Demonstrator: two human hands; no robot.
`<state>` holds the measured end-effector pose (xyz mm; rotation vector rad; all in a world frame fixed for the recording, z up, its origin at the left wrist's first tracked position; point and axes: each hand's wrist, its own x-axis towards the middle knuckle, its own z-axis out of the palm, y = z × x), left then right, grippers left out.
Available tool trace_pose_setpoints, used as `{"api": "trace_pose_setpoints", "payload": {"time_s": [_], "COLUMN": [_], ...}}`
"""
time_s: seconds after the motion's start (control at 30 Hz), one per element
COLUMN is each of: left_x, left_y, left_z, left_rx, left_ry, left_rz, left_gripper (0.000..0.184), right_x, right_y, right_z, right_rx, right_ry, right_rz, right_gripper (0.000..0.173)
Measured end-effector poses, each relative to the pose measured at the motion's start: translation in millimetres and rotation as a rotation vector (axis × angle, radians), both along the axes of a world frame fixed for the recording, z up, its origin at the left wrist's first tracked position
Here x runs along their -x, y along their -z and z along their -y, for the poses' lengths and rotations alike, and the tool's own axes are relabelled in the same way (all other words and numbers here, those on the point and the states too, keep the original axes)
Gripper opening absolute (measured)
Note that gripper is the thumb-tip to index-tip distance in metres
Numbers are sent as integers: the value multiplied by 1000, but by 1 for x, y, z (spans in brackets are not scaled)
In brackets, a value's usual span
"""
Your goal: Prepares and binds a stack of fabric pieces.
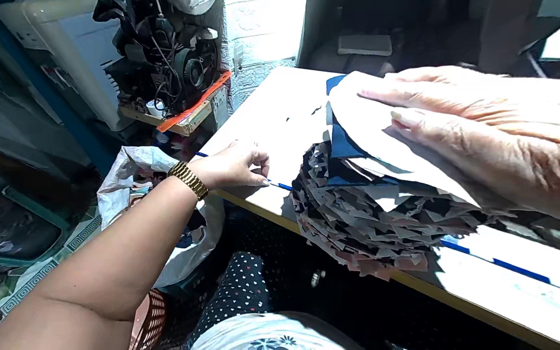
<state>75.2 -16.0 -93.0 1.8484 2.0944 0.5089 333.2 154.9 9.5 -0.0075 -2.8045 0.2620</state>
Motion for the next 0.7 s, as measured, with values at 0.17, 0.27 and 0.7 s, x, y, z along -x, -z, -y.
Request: {"api": "trace_pose_setpoints", "payload": {"time_s": [0.17,0.27,0.7], "left_x": [-2,7,37], "left_y": [-10,-36,-164], "left_z": [3,4,47], "left_rx": [-61,1,59], "left_ry": [87,83,-3], "left_rz": [23,84,335], "left_gripper": [11,19,27], "right_x": [-1,-2,-3], "right_y": [0,0,2], "right_z": [-1,1,6], "right_rx": [-1,-8,22], "right_ry": [16,25,118], "right_rz": [4,-12,-9], "right_gripper": [56,56,57]}}
